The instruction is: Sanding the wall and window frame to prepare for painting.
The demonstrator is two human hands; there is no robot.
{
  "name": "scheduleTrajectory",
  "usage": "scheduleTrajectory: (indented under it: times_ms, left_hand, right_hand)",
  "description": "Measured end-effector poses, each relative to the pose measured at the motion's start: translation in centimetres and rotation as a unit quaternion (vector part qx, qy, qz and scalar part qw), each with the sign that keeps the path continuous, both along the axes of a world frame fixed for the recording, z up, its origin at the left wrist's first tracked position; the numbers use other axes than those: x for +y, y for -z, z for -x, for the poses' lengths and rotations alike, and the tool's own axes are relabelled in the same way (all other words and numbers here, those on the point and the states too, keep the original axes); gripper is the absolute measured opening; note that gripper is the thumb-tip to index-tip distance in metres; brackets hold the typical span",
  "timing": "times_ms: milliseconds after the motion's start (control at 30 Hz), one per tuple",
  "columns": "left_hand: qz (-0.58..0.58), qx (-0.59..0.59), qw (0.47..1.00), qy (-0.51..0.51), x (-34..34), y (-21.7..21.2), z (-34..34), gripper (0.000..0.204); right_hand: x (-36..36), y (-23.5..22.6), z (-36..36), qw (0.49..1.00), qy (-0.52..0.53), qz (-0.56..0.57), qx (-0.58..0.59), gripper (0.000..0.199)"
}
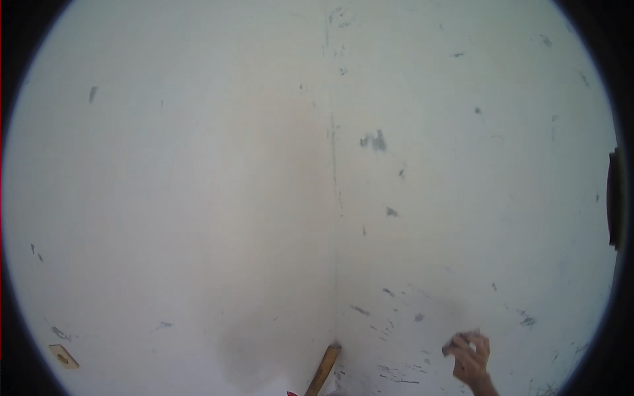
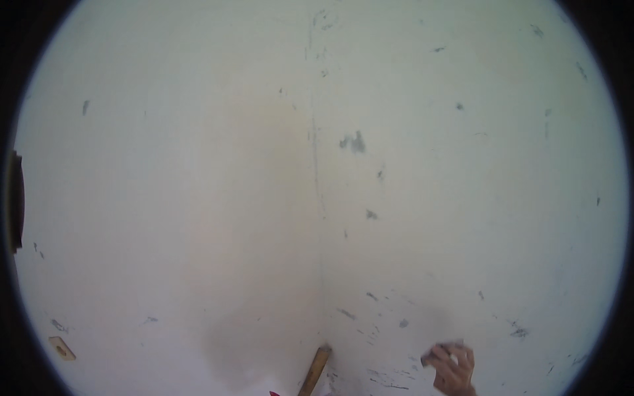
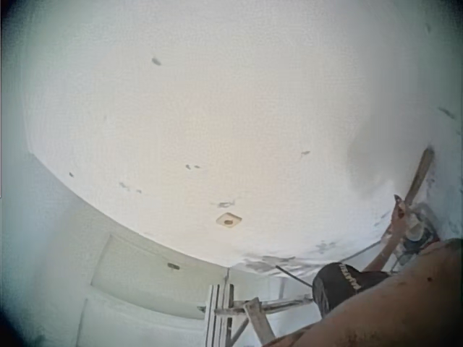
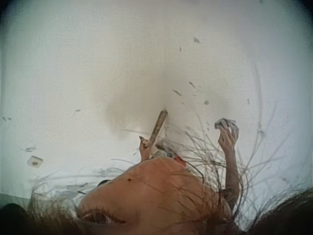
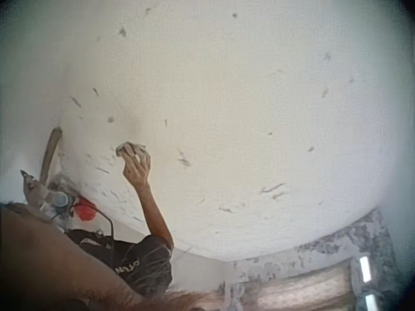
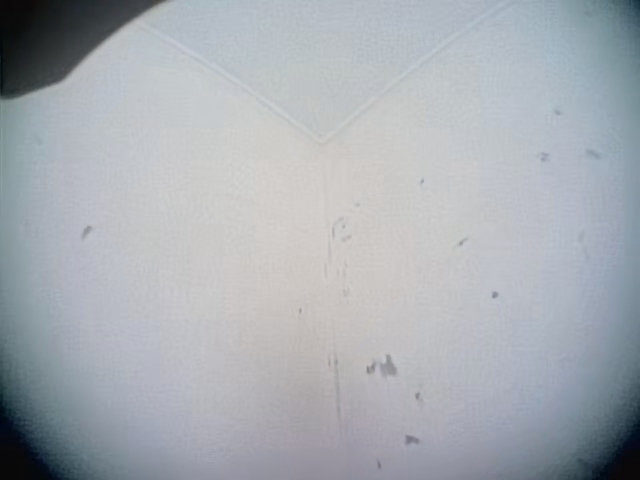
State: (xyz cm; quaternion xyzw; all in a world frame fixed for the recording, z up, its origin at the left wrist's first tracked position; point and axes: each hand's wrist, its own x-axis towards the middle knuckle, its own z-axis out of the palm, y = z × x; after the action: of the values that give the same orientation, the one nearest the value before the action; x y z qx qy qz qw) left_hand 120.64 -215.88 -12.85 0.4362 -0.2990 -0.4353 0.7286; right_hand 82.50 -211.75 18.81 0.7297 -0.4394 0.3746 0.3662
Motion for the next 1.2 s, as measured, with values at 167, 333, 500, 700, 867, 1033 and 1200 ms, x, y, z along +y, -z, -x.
scheduleTrajectory:
  times_ms: [167,333,500,700,867,1033,1200]
  left_hand:
    - [-0.059,-0.005,0.997,0.057,0.2,-0.3,1.7,0.04]
    - [-0.014,-0.005,0.993,0.114,-1.0,0.0,4.9,0.039]
    - [0.014,-0.008,0.968,0.251,-0.9,0.2,12.4,0.039]
    - [0.039,-0.023,0.875,0.482,5.9,1.3,23.8,0.039]
    - [-0.048,-0.205,0.788,0.579,15.9,-4.1,24.6,0.032]
    - [0.138,-0.305,0.775,0.536,22.2,-4.8,26.4,0.038]
    - [-0.013,-0.08,0.86,0.504,34.2,-3.9,39.6,0.036]
  right_hand:
    - [10.4,14.2,3.1,0.968,0.148,-0.117,-0.168,0.02]
    - [25.7,19.4,0.5,0.875,0.268,-0.183,-0.358,0.04]
    - [34.0,21.3,-1.5,0.826,0.364,-0.14,-0.407,0.042]
    - [38.9,20.5,1.4,0.79,0.345,-0.165,-0.479,0.035]
    - [46.4,12.6,7.0,0.821,0.272,-0.238,-0.442,0.036]
    - [54.8,6.0,13.0,0.849,0.27,-0.229,-0.393,0.034]
    - [63.6,17.9,19.1,0.813,0.279,-0.157,-0.486,0.029]
